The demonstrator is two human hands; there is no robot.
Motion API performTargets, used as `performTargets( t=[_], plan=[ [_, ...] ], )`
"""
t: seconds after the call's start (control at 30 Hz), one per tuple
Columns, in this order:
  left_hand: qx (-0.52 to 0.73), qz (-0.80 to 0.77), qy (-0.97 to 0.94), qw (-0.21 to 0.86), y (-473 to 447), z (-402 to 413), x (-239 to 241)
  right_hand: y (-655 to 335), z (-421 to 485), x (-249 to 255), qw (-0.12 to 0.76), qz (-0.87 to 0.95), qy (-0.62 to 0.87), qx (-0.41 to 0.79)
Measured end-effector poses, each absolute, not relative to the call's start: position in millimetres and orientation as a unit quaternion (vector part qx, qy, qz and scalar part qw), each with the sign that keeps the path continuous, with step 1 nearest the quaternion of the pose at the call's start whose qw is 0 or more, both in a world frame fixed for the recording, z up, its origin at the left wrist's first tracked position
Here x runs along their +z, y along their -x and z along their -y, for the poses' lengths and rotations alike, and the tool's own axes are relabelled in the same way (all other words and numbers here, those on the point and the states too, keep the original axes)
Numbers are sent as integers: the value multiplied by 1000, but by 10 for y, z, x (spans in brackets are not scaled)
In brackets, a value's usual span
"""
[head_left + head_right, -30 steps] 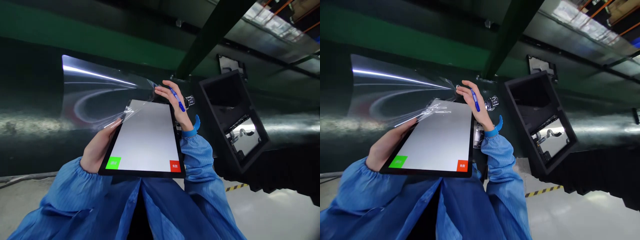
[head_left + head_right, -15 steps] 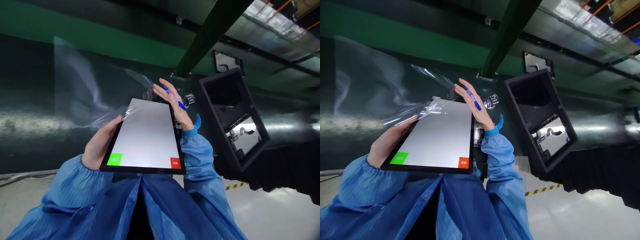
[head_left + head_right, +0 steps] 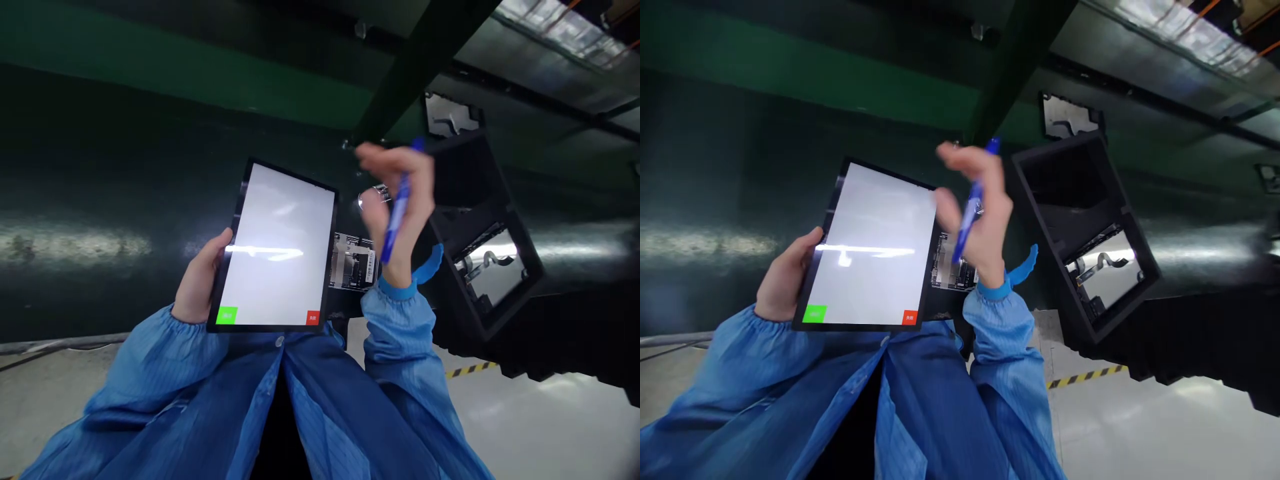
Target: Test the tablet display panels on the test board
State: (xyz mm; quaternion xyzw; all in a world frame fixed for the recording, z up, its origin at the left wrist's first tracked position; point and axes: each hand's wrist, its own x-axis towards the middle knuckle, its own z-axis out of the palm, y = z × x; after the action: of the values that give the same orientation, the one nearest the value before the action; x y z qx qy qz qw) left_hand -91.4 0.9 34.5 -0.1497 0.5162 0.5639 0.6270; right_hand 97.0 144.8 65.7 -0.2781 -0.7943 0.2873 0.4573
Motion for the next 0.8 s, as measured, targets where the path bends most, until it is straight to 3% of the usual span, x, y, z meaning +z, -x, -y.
performTargets(
  t=[0.1, 0.2, 0.37, 0.57, 0.67, 0.8],
  plan=[
    [594, -504, 111, 617, 880, 2, 326, -869, -1115, 681, 197, 921, 215, 257],
    [607, -513, 98, 598, 868, 7, 329, -779, -862, 483, 100, 949, 211, 213],
    [624, -519, 91, 577, 899, 5, 296, -800, -603, 163, 202, 944, 207, 159],
    [615, -573, 141, 524, 914, -45, 322, -1301, -699, 345, 367, 844, 347, 179],
    [593, -605, 156, 508, 917, -56, 353, -1654, -860, 259, 366, 797, 460, 138],
    [583, -636, 143, 484, 964, -16, 275, -1917, -988, -77, 303, 776, 540, 115]
  ],
)
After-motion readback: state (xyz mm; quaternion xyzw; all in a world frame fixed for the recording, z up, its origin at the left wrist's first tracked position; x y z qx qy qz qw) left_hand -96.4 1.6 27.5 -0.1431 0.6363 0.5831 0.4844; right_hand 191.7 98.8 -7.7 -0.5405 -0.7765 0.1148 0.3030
